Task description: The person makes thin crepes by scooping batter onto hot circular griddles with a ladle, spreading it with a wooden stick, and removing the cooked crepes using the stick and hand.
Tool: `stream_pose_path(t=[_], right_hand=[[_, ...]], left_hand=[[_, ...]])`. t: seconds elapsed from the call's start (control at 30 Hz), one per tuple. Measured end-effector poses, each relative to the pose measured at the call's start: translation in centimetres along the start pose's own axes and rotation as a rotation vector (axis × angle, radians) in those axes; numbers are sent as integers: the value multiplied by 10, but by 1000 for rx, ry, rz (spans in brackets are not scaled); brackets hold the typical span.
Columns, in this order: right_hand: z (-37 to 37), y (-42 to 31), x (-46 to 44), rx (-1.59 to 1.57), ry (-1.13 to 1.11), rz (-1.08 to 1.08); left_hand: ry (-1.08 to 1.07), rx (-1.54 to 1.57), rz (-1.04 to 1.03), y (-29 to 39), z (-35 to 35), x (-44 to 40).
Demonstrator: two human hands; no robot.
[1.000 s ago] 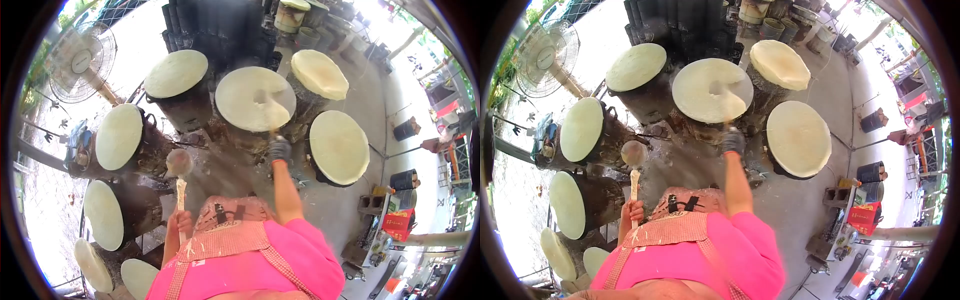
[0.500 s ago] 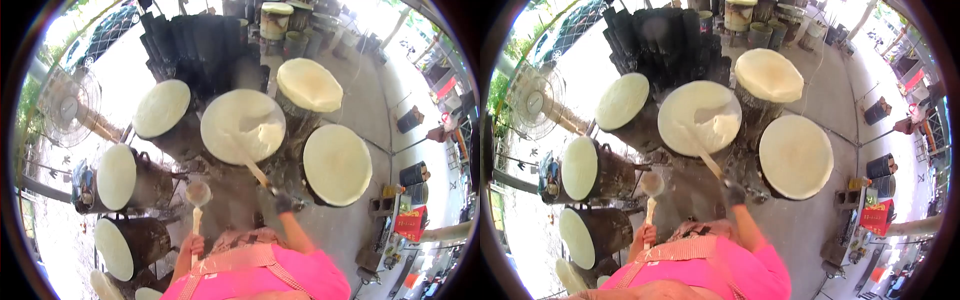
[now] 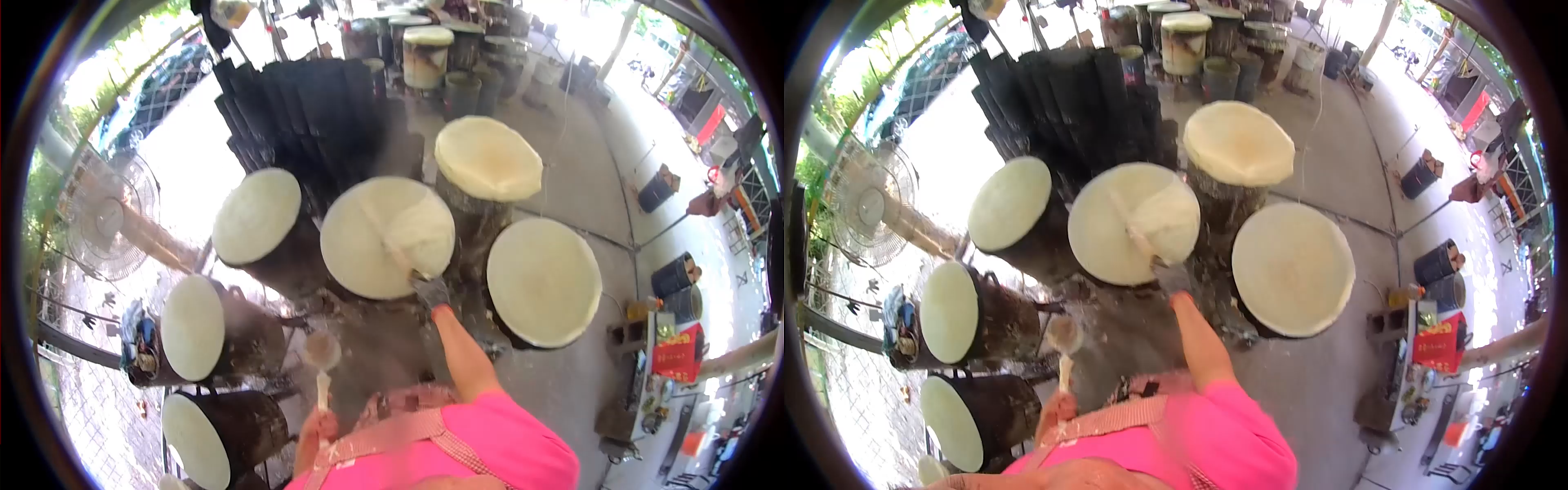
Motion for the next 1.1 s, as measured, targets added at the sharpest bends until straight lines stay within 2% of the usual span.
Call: stream_pose_path(t=[0.03, 0.1, 0.17, 0.27, 0.3, 0.33, 0.4, 0.43, 0.47, 0.53, 0.57, 0.63, 0.7, 0.77, 0.8, 0.83, 0.87, 0.9, 0.93, 0.97, 1.0, 1.07, 1.1], right_hand=[[-22, 3, 4, 2, 84, 105], [34, 17, 7, 359, 20, 155], [111, -12, 29, 447, -274, 123], [-34, 37, 60, 57, 165, -140], [-30, 24, 69, -15, 125, -260], [-26, 11, 78, -81, 91, -381], [59, -37, 83, -101, -206, -511], [66, -24, 81, -290, -148, -440], [80, -1, 71, -483, -68, -356], [65, 53, 34, -643, 178, -489], [69, 65, 13, -412, 283, -506], [116, 26, -8, -5, -3, -538], [82, 28, -17, 247, -72, -210], [97, 21, 9, 187, -35, 110], [90, 34, 14, 128, 88, 254], [82, 55, 20, 121, 48, 138], [88, 66, 21, 118, 17, 24], [95, 72, 19, 117, -2, -92], [106, 66, 26, 195, -103, -352], [97, 61, 33, 257, -111, -284], [80, 59, 45, 317, -121, -220], [78, 56, 63, 356, -84, -56], [85, 60, 70, 293, -44, -156]], left_hand=[[56, 90, 19, 2, 5, 2], [-45, 70, 18, 13, -3, 15], [-98, -161, -87, 30, 21, 23], [-69, 43, -80, 38, 16, 24], [-32, 169, -52, 41, 17, 21], [-28, 302, 70, 45, 17, 13], [-123, 389, 148, 44, 17, 13], [-166, 408, 160, 46, 12, 14], [-450, 283, 248, 56, 37, 4], [-620, 207, 262, 61, 45, -1], [-498, 280, 184, 49, 24, 11], [-431, 302, 162, 46, 6, 7], [-392, 286, 142, 53, 3, -1], [-238, 332, 172, 69, 10, -22], [-264, 294, 220, 78, 6, -35], [-203, 262, 183, 87, 3, -48], [-234, 293, 200, 89, -16, -56], [-449, 156, 273, 107, -8, -83], [-349, 155, 191, 105, -38, -86], [-271, 68, 126, 112, -55, -98], [-332, 70, 185, 126, -52, -127], [-237, 24, 163, 117, -108, -139], [-137, 1, 49, 109, -131, -144]])
Point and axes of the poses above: each hand's wrist, its own x-axis away from the middle knuckle, its own z-axis out of the back of the hand, y = z × x, the point moved 2 cm from there along -x, towards the middle knuckle, and after that the axes turned 4 degrees about x, right-handed, at the moved point
